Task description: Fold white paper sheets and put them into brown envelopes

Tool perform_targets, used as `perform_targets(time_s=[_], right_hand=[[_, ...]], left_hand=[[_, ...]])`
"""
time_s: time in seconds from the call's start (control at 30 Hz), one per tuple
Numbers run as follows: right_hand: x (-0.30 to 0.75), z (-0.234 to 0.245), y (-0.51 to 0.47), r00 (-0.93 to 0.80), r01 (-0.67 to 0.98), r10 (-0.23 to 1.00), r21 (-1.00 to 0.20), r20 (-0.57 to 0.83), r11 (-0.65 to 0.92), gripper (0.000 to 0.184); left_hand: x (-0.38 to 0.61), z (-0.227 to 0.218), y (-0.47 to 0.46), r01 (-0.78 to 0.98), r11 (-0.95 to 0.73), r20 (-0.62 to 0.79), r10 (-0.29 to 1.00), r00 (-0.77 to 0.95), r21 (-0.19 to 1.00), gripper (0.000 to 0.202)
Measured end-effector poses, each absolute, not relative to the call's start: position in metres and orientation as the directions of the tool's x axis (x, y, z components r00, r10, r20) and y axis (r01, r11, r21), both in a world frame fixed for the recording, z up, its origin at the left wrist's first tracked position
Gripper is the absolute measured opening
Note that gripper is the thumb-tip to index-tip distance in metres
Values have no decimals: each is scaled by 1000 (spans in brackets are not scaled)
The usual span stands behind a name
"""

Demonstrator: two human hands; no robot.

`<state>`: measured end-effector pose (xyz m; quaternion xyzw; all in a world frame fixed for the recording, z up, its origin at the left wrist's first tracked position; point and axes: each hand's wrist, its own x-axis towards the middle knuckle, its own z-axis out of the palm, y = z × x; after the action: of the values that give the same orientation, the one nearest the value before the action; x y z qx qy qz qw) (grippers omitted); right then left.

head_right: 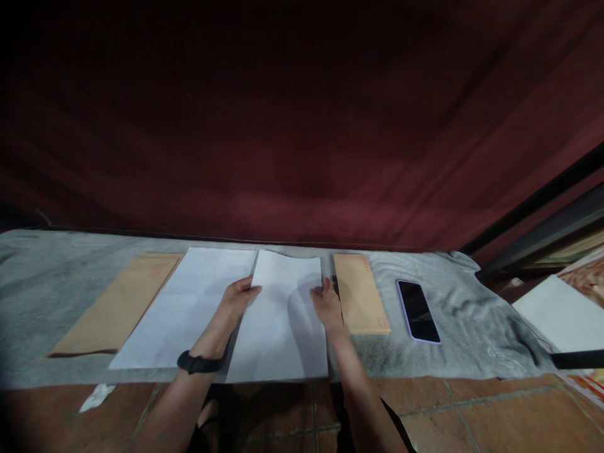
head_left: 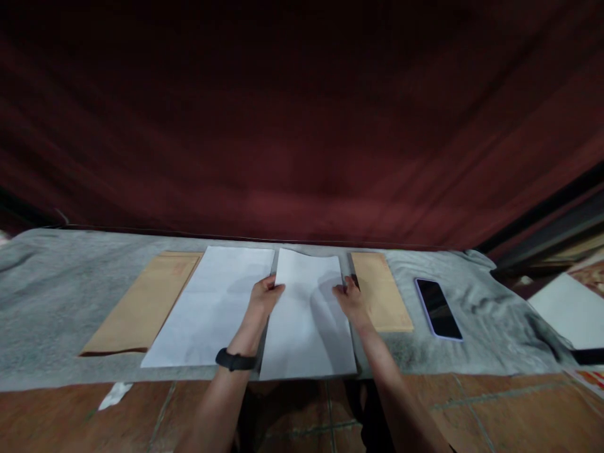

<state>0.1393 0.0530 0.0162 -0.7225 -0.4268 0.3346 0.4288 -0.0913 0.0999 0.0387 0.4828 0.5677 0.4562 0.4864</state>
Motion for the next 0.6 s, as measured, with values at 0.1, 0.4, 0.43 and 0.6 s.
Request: perform_targets(time_s=[0.1,0.4,0.43,0.6], right_hand=[[142,31,57,327,198,936,-959,-129,-202,42],[160,116,44,362,-119,904,-951,227,286,24],[162,121,40,390,-101,883,-941,261,323,21],[167,126,27,377,-3,840,-906,391,423,19]], left_hand=[[-96,65,95,36,135,-134,991,-20,990,34],[-117,145,72,-102,-193,181,977,-114,976,27],[-118,148,69,-75,-232,222,968,-120,970,25],[-122,151,59,36,-338,339,940,-41,941,16]])
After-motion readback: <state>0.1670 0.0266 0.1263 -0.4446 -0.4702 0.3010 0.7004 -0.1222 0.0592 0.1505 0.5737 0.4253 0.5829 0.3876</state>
